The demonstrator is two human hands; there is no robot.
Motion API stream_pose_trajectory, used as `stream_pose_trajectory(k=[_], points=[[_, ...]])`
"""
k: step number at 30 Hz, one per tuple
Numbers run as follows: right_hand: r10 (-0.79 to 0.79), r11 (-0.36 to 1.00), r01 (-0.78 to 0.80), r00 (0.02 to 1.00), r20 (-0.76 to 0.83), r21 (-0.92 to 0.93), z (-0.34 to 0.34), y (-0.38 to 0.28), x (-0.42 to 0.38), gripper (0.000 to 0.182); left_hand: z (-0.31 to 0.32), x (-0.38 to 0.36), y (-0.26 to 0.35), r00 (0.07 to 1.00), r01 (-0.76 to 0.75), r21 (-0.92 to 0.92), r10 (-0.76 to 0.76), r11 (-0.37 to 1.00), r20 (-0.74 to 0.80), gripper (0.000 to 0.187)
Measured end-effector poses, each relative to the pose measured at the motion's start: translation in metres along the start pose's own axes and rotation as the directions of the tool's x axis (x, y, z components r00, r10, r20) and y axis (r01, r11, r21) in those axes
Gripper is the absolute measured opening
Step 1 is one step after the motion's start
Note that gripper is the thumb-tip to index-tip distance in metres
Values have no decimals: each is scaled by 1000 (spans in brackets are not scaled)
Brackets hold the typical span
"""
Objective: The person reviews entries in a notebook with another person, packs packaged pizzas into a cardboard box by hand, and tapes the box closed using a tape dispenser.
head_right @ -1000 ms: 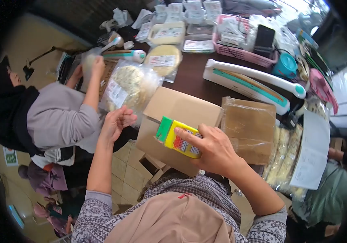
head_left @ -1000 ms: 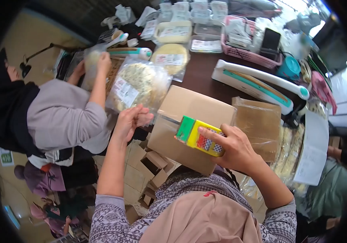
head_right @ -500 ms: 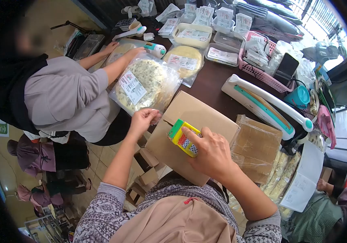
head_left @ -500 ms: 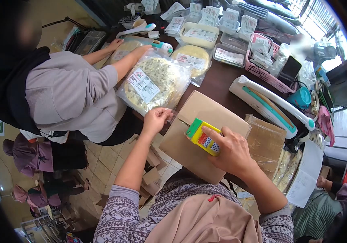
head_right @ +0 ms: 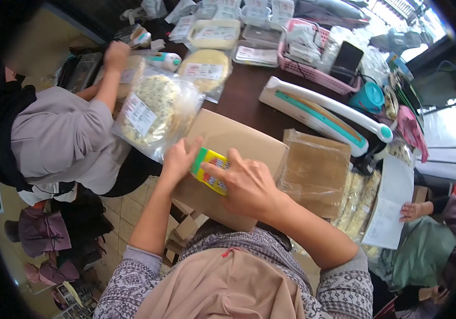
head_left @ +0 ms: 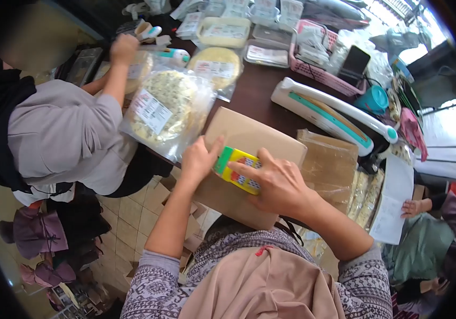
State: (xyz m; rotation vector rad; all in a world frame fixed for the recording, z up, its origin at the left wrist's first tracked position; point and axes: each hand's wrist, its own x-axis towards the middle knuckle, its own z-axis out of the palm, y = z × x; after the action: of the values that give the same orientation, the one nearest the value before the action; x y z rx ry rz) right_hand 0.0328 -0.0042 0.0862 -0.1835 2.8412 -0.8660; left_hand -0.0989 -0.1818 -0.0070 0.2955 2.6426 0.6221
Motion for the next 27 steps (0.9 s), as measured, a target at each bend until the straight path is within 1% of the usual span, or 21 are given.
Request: stream_pose_trajectory(k=[1, 4, 5, 6, 7, 8, 10, 11, 12, 13, 14, 15, 16, 17, 18, 19, 20, 22, 24, 25, 27], points=[[-7, 1000, 7, 1000, 13, -19, -1, 1, 3, 60, 8, 0, 4, 999, -7, 97, 11, 995, -42, 72], [13, 1000, -12, 999, 36, -24, -12, 19, -24, 60, 11, 1, -4, 996, 5, 60, 0, 998, -84, 79], [31, 999, -31, 998, 50, -12, -20, 28, -42, 60, 11, -4, -6, 998, 9, 70, -5, 998, -61, 79], [137, 989, -133, 988, 68, -59, -32, 39, -68, 61, 10, -2, -4, 998, 9, 61, -4, 998, -68, 80], [201, 979, -199, 978, 58, -33, -31, 60, -97, 60, 8, 0, -1, 997, 8, 50, -5, 999, -76, 81], [202, 979, -200, 978, 58, -36, -22, 69, -111, 60, 7, 2, 2, 997, 7, 46, -4, 999, -75, 81], [169, 983, -171, 985, -39, -61, 1, 80, -135, 63, 5, -3, 10, 997, 23, 135, -12, 991, -80, 83], [166, 985, -168, 984, -61, -35, 7, 83, -136, 66, -8, -9, 29, 990, 138, 163, -140, 977, -1, 81], [169, 985, -171, 983, -69, -32, 8, 84, -140, 66, -1, -12, 34, 991, 131, 167, -133, 977, -3, 81], [171, 984, -175, 983, -68, -44, 9, 85, -142, 66, 10, -18, 35, 956, -38, 347, 134, 937, -259, 79], [177, 982, -180, 982, -65, -56, 12, 86, -144, 66, 20, -26, 38, 798, -141, 544, 421, 827, -432, 77], [185, 981, -189, 980, -73, -47, 16, 88, -146, 66, 31, -43, 54, 760, -381, 629, 617, 677, -204, 74], [160, 986, -164, 980, -117, -28, 22, 90, -148, 67, 43, -59, 71, 651, -600, 641, 758, 479, 43, 72], [134, 990, -138, 979, -155, -11, 26, 92, -152, 67, 54, -64, 76, 648, -608, 638, 759, 472, 56, 72], [146, 989, -147, 978, -150, 2, 28, 93, -159, 67, 64, -69, 78, 706, -608, 574, 704, 549, 74, 72], [129, 991, -133, 975, -182, -10, 29, 95, -165, 68, 71, -69, 81, 753, -599, 509, 651, 618, 96, 73], [107, 993, -113, 973, -203, -18, 31, 96, -170, 68, 73, -70, 82, 756, -602, 507, 645, 617, 112, 73], [126, 992, -129, 973, -195, -3, 38, 108, -189, 69, 69, -71, 85, 769, -594, 496, 629, 634, 117, 82], [153, 986, -161, 977, -145, -41, 39, 114, -195, 69, 66, -69, 90, 774, -593, 492, 619, 637, 132, 85], [136, 986, -147, 981, -138, -79, 43, 114, -190, 69, 66, -73, 91, 784, -591, 479, 601, 649, 154, 89], [139, 988, -147, 981, -132, -55, 50, 110, -168, 68, 64, -81, 99, 791, -588, 487, 585, 645, 181, 91]])
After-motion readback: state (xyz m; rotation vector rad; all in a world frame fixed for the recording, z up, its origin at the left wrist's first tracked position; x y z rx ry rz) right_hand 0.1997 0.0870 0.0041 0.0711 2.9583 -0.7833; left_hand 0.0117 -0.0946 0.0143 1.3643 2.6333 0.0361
